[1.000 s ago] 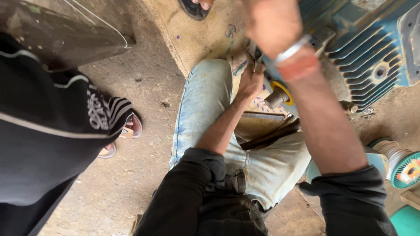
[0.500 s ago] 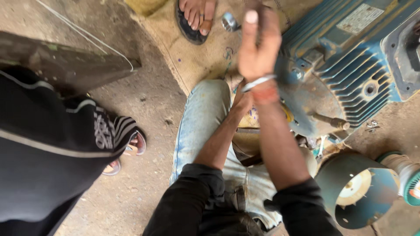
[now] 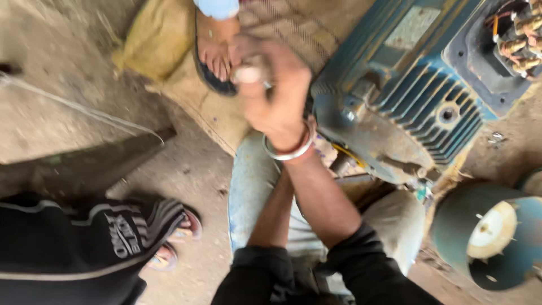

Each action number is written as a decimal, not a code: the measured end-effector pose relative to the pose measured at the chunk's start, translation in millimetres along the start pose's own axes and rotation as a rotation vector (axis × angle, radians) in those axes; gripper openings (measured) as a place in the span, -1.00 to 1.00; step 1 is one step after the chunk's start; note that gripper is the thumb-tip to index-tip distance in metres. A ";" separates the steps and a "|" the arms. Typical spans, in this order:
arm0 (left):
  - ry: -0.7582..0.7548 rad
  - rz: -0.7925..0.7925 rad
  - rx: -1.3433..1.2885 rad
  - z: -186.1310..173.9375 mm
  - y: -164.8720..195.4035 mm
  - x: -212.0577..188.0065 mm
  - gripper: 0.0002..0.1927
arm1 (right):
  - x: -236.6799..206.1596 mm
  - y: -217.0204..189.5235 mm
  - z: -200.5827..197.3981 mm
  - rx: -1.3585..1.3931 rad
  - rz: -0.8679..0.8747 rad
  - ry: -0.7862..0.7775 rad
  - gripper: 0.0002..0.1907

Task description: The person sits on the floor and works on an electric motor, using a hammer and pliers to remove the fan impeller from the shaft and fitting a metal coupling onto the motor shaft, tapping it into place and tightening it with a spanner.

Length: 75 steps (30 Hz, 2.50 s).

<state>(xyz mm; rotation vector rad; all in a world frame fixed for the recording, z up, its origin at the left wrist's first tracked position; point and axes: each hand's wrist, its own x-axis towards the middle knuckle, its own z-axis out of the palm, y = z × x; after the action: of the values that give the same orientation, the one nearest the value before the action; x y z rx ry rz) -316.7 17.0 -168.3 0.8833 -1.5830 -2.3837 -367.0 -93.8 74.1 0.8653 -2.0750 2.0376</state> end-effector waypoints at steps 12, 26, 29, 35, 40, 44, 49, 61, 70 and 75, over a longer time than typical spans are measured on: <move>-0.099 -0.140 -0.178 -10.7 13.6 -27.0 -0.55 | -21.0 -76.2 -78.6 -0.285 -0.233 0.104 -0.47; -0.093 -0.093 0.077 -4.4 33.6 -19.7 -0.20 | 29.1 -103.4 -39.5 -0.195 -0.301 0.191 -0.42; -0.077 -0.117 0.125 -8.0 30.7 -26.8 -0.18 | 37.8 -88.7 -16.3 -0.163 -0.266 0.164 -0.41; -0.034 -0.015 0.060 -5.6 44.6 -36.9 -0.20 | 17.3 99.6 64.5 -0.554 0.010 -0.111 -0.36; -0.016 -0.018 0.041 4.9 42.5 -34.7 -0.21 | -2.2 131.6 53.6 -0.665 0.035 -0.301 -0.19; -0.101 0.091 -0.010 3.2 42.1 -33.3 -0.26 | 5.6 136.0 86.0 -0.877 0.201 -0.412 -0.06; 0.010 -0.128 -0.131 2.4 48.6 -29.3 -0.23 | -35.9 170.6 94.1 -0.923 0.026 -0.479 0.07; 0.157 -0.062 -0.079 30.7 32.0 -56.3 -0.26 | -60.0 185.2 13.3 -0.931 0.531 -0.599 -0.71; 0.145 0.002 -0.026 31.1 33.0 -75.3 -0.33 | -72.3 151.1 26.1 -0.914 0.222 -0.498 -0.73; 0.131 0.031 0.027 30.4 45.3 -74.7 -0.36 | -73.2 120.5 2.6 -0.658 0.133 -0.311 -0.70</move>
<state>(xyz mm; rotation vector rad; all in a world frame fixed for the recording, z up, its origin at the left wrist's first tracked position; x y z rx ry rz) -281.1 53.3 -91.1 0.9907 -1.5713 -2.2391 -360.9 -80.5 -66.2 0.9644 -2.7716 1.1538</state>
